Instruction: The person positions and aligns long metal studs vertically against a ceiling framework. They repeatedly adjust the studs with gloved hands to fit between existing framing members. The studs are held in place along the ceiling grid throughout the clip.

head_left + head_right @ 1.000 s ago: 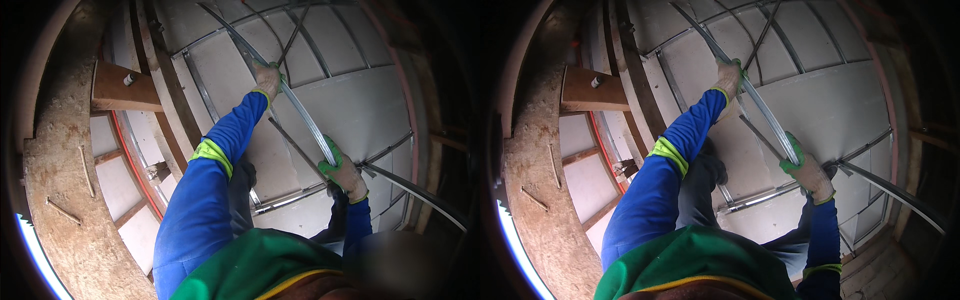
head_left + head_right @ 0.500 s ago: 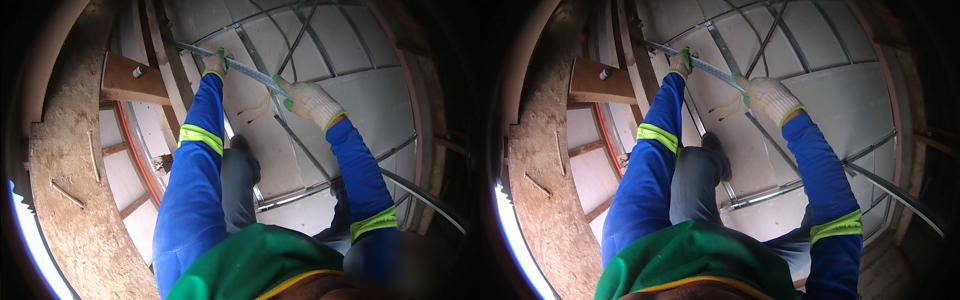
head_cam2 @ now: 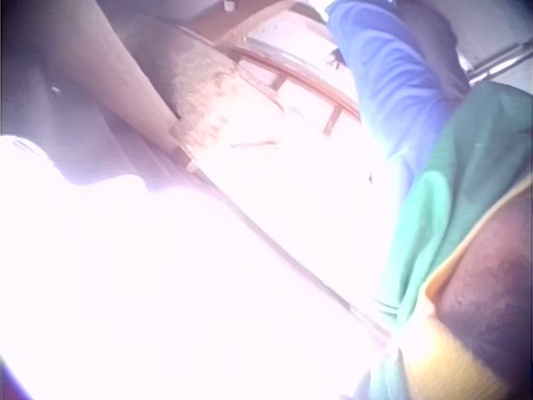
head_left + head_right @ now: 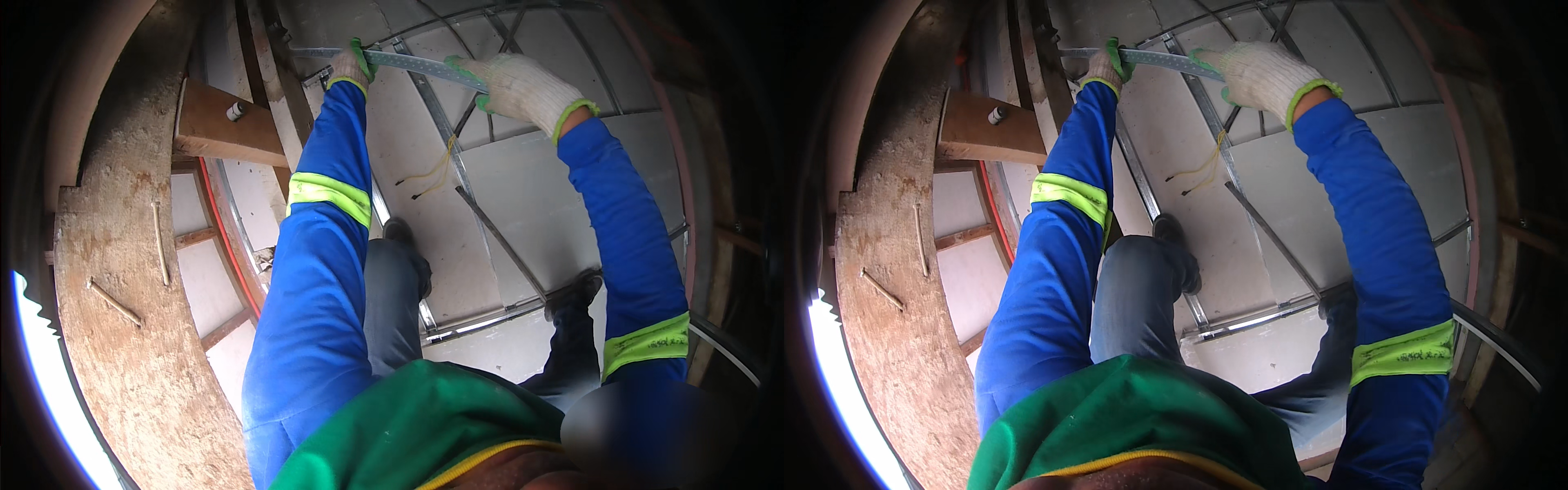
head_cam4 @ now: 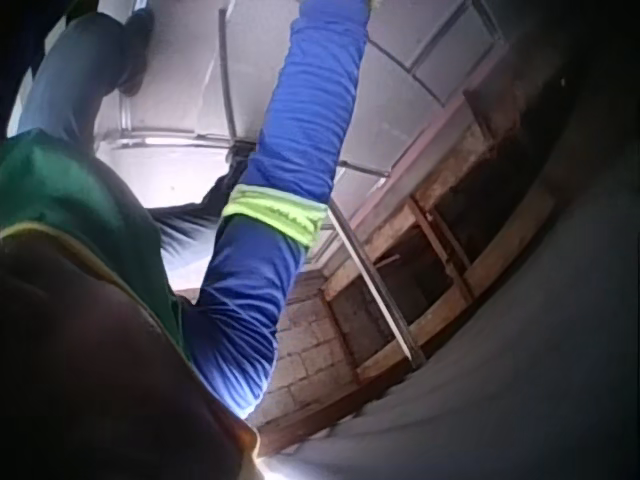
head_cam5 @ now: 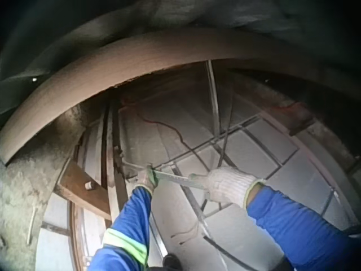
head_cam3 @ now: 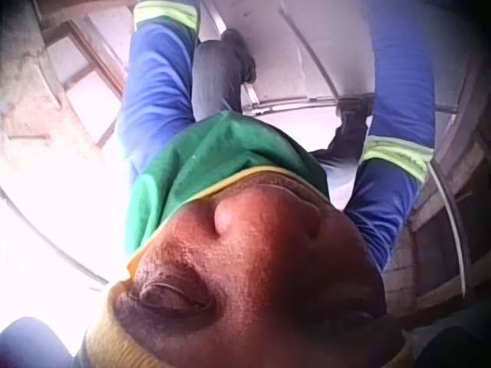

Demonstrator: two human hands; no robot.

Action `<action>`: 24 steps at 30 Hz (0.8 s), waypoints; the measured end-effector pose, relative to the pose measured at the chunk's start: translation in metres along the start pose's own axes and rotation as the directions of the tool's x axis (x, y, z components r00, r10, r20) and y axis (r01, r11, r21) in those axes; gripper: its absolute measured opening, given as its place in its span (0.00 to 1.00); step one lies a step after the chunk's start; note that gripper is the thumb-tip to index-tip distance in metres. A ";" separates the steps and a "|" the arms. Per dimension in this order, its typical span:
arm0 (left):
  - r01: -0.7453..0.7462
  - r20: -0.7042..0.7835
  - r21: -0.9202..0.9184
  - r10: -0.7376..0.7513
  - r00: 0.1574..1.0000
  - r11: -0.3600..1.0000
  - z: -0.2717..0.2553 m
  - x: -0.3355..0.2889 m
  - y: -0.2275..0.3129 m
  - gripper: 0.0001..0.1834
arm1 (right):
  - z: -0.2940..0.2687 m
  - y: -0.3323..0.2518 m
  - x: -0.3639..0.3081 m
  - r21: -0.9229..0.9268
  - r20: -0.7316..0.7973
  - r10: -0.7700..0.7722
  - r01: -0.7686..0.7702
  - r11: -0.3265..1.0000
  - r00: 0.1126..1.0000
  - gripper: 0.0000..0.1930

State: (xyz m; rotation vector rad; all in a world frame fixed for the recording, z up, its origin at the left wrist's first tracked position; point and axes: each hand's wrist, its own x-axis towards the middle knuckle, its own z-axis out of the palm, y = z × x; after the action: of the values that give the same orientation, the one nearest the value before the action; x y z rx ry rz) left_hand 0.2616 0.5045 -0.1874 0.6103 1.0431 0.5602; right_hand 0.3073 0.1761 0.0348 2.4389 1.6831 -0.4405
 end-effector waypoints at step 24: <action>-0.464 0.379 0.879 0.433 0.818 0.106 0.041 -0.043 -0.049 0.46 | 0.162 -0.096 -0.020 0.835 0.230 0.325 -0.358 0.418 0.917 0.48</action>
State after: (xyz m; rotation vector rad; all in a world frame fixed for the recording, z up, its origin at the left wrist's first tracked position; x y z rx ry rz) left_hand 0.2883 0.4329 -0.1805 2.1535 1.0889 0.3590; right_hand 0.1857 0.1475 -0.1081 3.2853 0.9191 -1.5887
